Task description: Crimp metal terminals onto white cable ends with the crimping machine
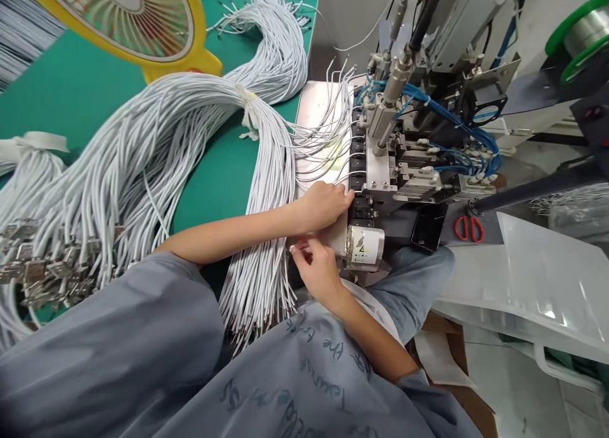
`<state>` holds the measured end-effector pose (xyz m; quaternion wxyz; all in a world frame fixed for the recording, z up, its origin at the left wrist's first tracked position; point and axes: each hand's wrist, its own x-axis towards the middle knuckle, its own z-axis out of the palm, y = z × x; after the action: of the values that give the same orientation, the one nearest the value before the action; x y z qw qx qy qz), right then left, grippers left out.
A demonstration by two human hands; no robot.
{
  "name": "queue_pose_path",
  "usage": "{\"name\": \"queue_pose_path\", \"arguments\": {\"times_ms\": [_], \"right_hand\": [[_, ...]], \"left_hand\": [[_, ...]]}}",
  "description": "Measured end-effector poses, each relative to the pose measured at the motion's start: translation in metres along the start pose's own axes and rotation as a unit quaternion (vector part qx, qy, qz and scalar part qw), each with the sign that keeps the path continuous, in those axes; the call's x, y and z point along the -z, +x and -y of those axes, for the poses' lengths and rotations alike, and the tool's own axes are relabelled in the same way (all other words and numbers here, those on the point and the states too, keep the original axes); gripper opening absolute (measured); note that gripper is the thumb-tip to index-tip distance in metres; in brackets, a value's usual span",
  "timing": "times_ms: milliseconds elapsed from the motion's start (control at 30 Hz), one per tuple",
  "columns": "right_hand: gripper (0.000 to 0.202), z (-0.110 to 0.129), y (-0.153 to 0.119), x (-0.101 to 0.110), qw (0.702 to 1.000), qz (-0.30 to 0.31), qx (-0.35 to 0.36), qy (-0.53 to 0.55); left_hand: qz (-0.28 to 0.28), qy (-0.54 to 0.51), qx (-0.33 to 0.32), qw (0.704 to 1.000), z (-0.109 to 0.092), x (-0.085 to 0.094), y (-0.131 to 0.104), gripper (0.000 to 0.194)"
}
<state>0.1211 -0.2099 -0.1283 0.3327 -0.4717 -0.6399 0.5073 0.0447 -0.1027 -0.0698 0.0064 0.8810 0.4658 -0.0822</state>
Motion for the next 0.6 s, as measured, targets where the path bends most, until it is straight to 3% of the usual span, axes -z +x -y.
{"name": "queue_pose_path", "arguments": {"times_ms": [100, 200, 300, 367, 500, 600], "right_hand": [[0.012, 0.004, 0.022, -0.013, 0.998, 0.03, -0.035, -0.031], [0.029, 0.006, 0.036, -0.016, 0.996, 0.037, -0.05, -0.059], [0.022, 0.004, 0.039, -0.018, 0.999, 0.0, -0.033, -0.04], [0.023, 0.002, 0.035, -0.016, 0.999, 0.018, -0.036, 0.006], [0.041, -0.001, 0.016, 0.0, 0.986, 0.086, -0.088, 0.111], [0.036, -0.003, -0.003, 0.033, 0.992, 0.056, -0.076, 0.089]], "left_hand": [[-0.005, 0.002, -0.007, 1.0, 0.001, 0.001, 0.002, 0.028], [-0.019, 0.0, -0.009, 1.0, -0.002, 0.006, -0.001, 0.026], [-0.081, -0.04, -0.018, 0.996, -0.013, 0.017, -0.01, 0.021], [-0.12, -0.094, -0.06, 0.987, -0.022, 0.022, -0.018, 0.019], [-0.098, -0.233, -0.183, 0.95, -0.034, 0.021, -0.023, 0.031], [-0.048, -0.343, -0.237, 0.908, -0.035, 0.013, -0.019, 0.034]]}}
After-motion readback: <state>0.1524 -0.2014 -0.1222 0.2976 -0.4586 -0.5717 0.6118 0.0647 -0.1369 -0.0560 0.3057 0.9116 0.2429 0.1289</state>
